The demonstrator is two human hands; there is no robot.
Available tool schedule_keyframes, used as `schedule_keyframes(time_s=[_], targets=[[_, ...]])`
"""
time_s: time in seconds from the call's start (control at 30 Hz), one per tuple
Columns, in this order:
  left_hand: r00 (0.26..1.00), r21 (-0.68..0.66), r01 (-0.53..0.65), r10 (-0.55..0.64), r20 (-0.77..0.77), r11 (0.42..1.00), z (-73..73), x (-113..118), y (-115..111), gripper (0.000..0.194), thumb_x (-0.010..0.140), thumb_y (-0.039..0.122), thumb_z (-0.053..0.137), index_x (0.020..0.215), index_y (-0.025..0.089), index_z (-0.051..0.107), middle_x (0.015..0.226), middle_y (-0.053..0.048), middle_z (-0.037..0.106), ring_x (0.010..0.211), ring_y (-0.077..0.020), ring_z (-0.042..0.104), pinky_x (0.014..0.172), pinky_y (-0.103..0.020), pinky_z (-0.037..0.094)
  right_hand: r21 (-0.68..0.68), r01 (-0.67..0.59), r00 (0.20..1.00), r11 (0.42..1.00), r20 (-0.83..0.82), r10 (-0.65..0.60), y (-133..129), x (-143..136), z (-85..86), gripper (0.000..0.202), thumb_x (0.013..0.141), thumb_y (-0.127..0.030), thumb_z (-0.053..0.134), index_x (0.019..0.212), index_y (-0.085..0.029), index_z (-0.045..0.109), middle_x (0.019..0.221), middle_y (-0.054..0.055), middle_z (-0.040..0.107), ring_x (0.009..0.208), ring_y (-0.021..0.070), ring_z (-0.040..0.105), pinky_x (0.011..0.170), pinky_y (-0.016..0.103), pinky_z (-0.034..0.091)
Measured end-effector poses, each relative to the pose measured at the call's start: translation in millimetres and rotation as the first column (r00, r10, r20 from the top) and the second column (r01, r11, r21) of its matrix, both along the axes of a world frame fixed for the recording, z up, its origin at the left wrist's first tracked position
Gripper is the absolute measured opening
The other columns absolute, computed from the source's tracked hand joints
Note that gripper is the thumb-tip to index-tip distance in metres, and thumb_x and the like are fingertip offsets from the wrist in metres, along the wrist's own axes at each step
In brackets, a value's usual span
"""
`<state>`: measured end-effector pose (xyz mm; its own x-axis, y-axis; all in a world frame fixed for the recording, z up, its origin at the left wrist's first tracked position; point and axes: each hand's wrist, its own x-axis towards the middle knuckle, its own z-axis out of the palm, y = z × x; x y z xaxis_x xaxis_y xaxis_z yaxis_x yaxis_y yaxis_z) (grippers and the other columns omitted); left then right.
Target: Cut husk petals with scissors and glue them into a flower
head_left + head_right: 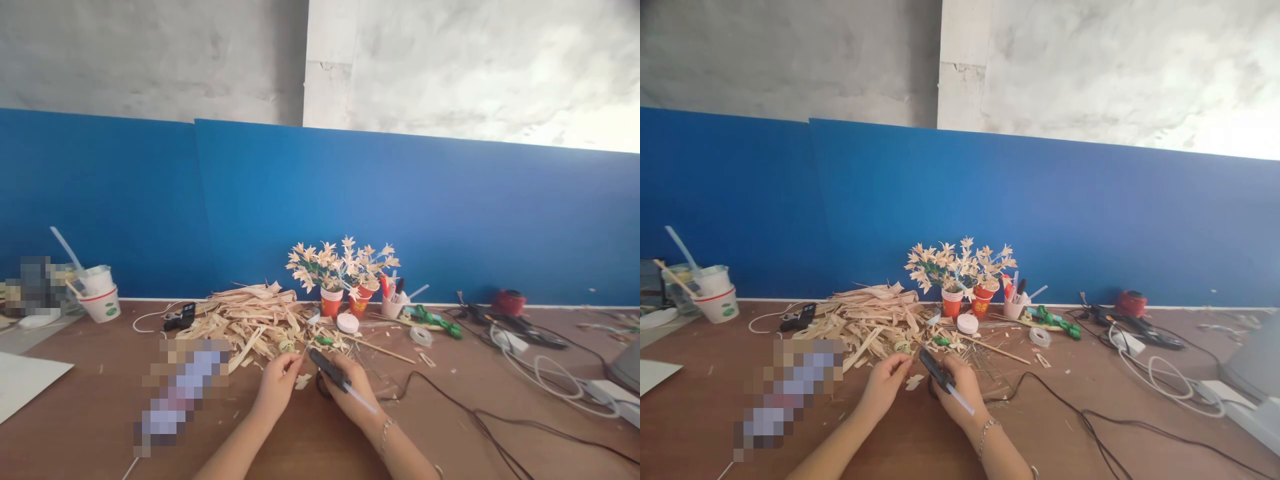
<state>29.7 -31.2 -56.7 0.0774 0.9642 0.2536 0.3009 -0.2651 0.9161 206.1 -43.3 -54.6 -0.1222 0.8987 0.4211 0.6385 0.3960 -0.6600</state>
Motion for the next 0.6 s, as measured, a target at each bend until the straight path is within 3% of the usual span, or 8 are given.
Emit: schedule_keyframes(time_s=[0.13, 0.23, 0.27, 0.33, 0.4, 0.5, 0.6], targets=[[0.997, -0.003, -0.011, 0.011, -0.077, 1.000, -2.2, -2.0, 0.0, 0.027, 0.078, 0.036, 0.046, 0.069, 0.017, 0.063, 0.062, -0.002, 0.065, 0.061, -0.0178, 0.058, 0.060, -0.025, 0.042, 0.000, -0.047, 0.999, 0.999, -0.023, 0.047, -7.7, 2.9, 12.9, 0.011, 0.075, -0.027, 0.051, 0.070, -0.018, 0.049, 0.061, -0.001, 0.054, 0.056, 0.0121, 0.048, 0.053, 0.020, 0.037], [0.994, -0.025, -0.042, 0.039, -0.104, 0.999, -2.8, -4.2, 0.7, 0.029, 0.077, 0.038, 0.045, 0.066, 0.018, 0.062, 0.061, -0.002, 0.065, 0.060, -0.0181, 0.058, 0.059, -0.025, 0.041, 0.063, -0.111, 0.982, 0.992, 0.158, 0.100, -9.2, 15.2, 26.0, 0.012, 0.068, -0.025, 0.057, 0.075, -0.019, 0.048, 0.068, 0.000, 0.056, 0.062, 0.0141, 0.050, 0.057, 0.022, 0.036], [0.994, -0.027, -0.056, 0.053, -0.100, 0.998, -2.7, -4.7, 1.0, 0.030, 0.077, 0.039, 0.045, 0.065, 0.018, 0.062, 0.061, -0.002, 0.065, 0.060, -0.0183, 0.058, 0.059, -0.025, 0.042, 0.069, -0.059, 0.974, 0.996, 0.224, 0.042, -7.5, 23.1, 29.0, 0.016, 0.065, -0.023, 0.059, 0.076, -0.019, 0.048, 0.071, 0.002, 0.057, 0.066, 0.0159, 0.051, 0.059, 0.023, 0.036], [0.994, -0.033, -0.076, 0.073, -0.079, 0.997, -2.2, -5.0, 1.4, 0.030, 0.076, 0.041, 0.045, 0.066, 0.018, 0.061, 0.061, -0.002, 0.066, 0.061, -0.0188, 0.059, 0.060, -0.026, 0.042, 0.006, 0.172, 0.935, 0.985, 0.314, -0.165, -1.2, 45.3, 31.2, 0.020, 0.064, -0.017, 0.057, 0.082, -0.018, 0.048, 0.076, 0.005, 0.059, 0.071, 0.0187, 0.054, 0.061, 0.025, 0.036], [0.995, -0.043, -0.084, 0.081, -0.059, 0.996, -1.5, -4.4, 1.7, 0.030, 0.076, 0.041, 0.046, 0.067, 0.018, 0.061, 0.061, -0.002, 0.066, 0.062, -0.0191, 0.059, 0.060, -0.026, 0.042, -0.131, 0.373, 0.870, 0.919, 0.394, -0.297, 7.4, 72.5, 27.6, 0.025, 0.063, -0.015, 0.056, 0.087, -0.017, 0.048, 0.081, 0.009, 0.062, 0.077, 0.0219, 0.058, 0.062, 0.026, 0.036], [0.995, -0.047, -0.088, 0.086, -0.044, 0.995, -0.8, -2.9, 1.9, 0.031, 0.075, 0.043, 0.047, 0.065, 0.017, 0.061, 0.060, -0.002, 0.065, 0.059, -0.0186, 0.058, 0.058, -0.026, 0.041, -0.296, 0.551, 0.787, 0.780, 0.495, -0.368, 18.7, 108.7, 16.3, 0.027, 0.064, -0.018, 0.057, 0.089, -0.016, 0.049, 0.091, 0.014, 0.062, 0.087, 0.0270, 0.059, 0.064, 0.029, 0.038], [0.996, -0.050, -0.088, 0.087, -0.038, 0.995, -0.4, -2.1, 2.3, 0.031, 0.075, 0.043, 0.048, 0.063, 0.018, 0.061, 0.060, -0.002, 0.065, 0.058, -0.0180, 0.057, 0.056, -0.026, 0.040, -0.351, 0.615, 0.743, 0.706, 0.558, -0.370, 23.0, 125.4, 7.8, 0.022, 0.068, -0.020, 0.055, 0.089, -0.014, 0.052, 0.097, 0.017, 0.061, 0.095, 0.0288, 0.058, 0.068, 0.032, 0.040]])
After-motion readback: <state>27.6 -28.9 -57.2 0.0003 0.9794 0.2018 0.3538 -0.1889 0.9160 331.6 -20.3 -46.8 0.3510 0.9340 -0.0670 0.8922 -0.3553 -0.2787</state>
